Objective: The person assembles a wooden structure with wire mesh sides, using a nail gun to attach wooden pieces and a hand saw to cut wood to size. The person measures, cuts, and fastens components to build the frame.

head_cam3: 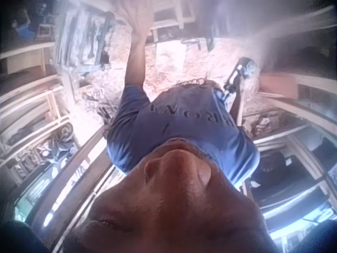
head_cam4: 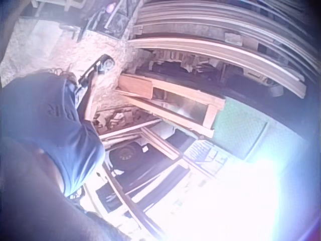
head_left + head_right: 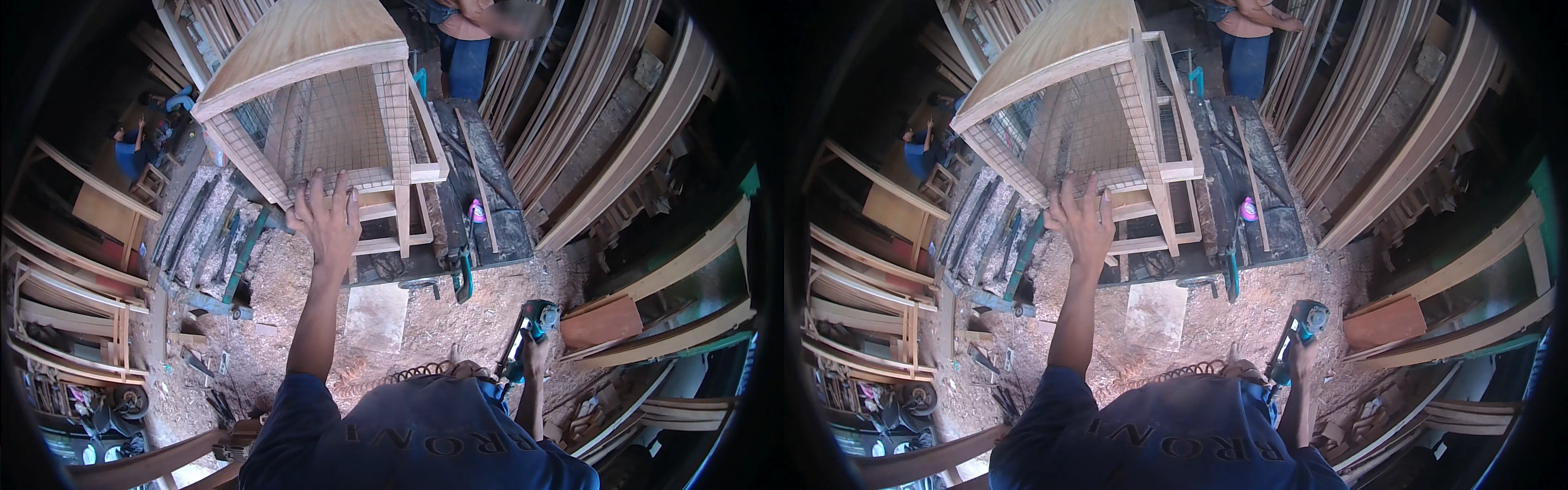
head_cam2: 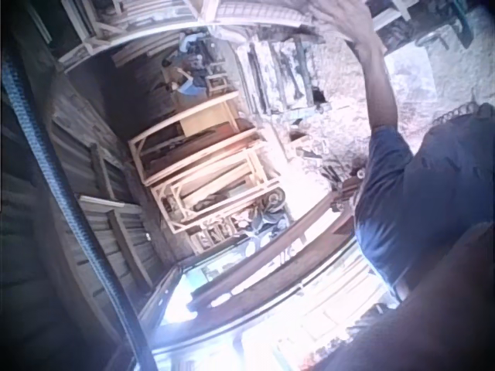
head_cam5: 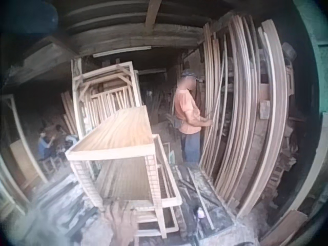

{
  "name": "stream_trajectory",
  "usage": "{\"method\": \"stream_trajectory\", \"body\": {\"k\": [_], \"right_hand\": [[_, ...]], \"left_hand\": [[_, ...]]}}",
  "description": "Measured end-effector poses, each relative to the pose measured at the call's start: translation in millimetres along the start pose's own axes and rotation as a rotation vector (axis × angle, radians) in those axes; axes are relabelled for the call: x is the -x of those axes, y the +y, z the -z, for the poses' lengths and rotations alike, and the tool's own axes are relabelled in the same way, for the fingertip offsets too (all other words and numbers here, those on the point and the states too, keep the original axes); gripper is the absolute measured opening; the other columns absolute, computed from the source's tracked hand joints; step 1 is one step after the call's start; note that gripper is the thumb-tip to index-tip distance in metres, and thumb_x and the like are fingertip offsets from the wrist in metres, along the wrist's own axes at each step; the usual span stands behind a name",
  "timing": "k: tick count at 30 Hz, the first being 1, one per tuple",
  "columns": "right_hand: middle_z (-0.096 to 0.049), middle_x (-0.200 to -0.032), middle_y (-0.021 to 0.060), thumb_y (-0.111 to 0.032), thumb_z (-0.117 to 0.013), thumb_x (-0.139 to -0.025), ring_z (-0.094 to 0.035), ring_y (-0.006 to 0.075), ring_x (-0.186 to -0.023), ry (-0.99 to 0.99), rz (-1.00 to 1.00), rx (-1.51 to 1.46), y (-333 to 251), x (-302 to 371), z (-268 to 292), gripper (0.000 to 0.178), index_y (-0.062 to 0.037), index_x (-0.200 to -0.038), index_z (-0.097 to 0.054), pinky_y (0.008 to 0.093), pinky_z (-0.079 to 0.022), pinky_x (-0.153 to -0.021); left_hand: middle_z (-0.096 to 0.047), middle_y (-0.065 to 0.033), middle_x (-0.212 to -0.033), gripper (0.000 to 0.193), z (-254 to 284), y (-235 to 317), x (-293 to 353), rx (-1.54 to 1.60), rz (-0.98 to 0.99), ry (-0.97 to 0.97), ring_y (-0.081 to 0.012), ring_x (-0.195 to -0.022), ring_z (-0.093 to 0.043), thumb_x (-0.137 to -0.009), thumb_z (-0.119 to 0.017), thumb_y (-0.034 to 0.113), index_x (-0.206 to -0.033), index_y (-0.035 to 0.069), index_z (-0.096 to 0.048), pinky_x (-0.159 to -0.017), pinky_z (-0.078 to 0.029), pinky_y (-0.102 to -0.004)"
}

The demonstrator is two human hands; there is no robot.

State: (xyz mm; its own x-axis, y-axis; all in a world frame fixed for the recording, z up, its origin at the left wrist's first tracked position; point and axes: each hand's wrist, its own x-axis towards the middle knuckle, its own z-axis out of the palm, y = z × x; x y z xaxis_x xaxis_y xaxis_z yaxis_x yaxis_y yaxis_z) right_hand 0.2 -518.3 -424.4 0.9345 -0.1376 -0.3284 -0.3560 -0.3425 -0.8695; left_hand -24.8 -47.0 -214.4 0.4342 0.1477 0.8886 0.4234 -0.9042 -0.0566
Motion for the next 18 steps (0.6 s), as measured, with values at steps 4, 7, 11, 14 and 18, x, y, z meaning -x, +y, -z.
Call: {"method": "stream_trajectory", "body": {"k": [4,7,11,14,18], "right_hand": [[-0.052,-0.057,-0.0025,-0.015,-0.071,-0.088,-0.047,0.0084,-0.042,-0.112,0.139,-0.02,-2.2,-47.3,13.7,0.015,-0.0079,-0.083,-0.058,0.0278,-0.036,-0.04],[-0.052,-0.057,-0.0029,-0.014,-0.07,-0.088,-0.047,0.0081,-0.044,-0.147,0.152,-0.004,-0.3,-78.1,15.9,0.015,-0.0079,-0.082,-0.058,0.0278,-0.037,-0.041],[-0.053,-0.058,-0.0024,-0.014,-0.07,-0.088,-0.048,0.0076,-0.044,-0.174,0.231,0.028,8.0,-106.4,12.1,0.016,-0.0083,-0.079,-0.058,0.0274,-0.037,-0.041],[-0.054,-0.058,-0.0021,-0.015,-0.071,-0.087,-0.048,0.0085,-0.044,-0.151,0.213,0.054,12.7,-110.8,6.1,0.018,-0.0085,-0.076,-0.058,0.0283,-0.037,-0.042],[-0.054,-0.058,-0.0019,-0.016,-0.072,-0.086,-0.047,0.0094,-0.044,-0.108,0.233,0.059,9.6,-96.1,-6.3,0.02,-0.0088,-0.075,-0.058,0.0292,-0.037,-0.042]], "left_hand": [[-0.046,-0.0108,-0.135,0.047,-25.6,-28.3,2.7,-0.071,-0.141,0.11,-0.0358,-0.121,-0.034,-0.088,-0.071,0.047,-0.128,0.026,-0.061,-0.099,-0.023,-0.0554],[-0.048,-0.0079,-0.135,0.062,-31.4,-50.4,5.2,-0.171,-0.26,0.102,-0.0332,-0.118,-0.034,-0.081,-0.072,0.061,-0.135,0.034,-0.057,-0.097,-0.023,-0.051],[-0.049,-0.0048,-0.135,0.067,-35.7,-59.6,7.2,-0.187,-0.293,0.063,-0.0313,-0.115,-0.036,-0.08,-0.071,0.064,-0.139,0.038,-0.053,-0.095,-0.023,-0.0488],[-0.05,-0.0005,-0.134,0.063,-36.9,-62.9,5.1,-0.203,-0.319,0.079,-0.0282,-0.112,-0.039,-0.081,-0.07,0.061,-0.138,0.043,-0.053,-0.092,-0.024,-0.0467],[-0.05,0.007,-0.133,0.052,-35.8,-68.4,0.3,-0.277,-0.362,0.104,-0.0216,-0.108,-0.043,-0.086,-0.067,0.032,-0.134,0.05,-0.056,-0.088,-0.026,-0.042]]}}
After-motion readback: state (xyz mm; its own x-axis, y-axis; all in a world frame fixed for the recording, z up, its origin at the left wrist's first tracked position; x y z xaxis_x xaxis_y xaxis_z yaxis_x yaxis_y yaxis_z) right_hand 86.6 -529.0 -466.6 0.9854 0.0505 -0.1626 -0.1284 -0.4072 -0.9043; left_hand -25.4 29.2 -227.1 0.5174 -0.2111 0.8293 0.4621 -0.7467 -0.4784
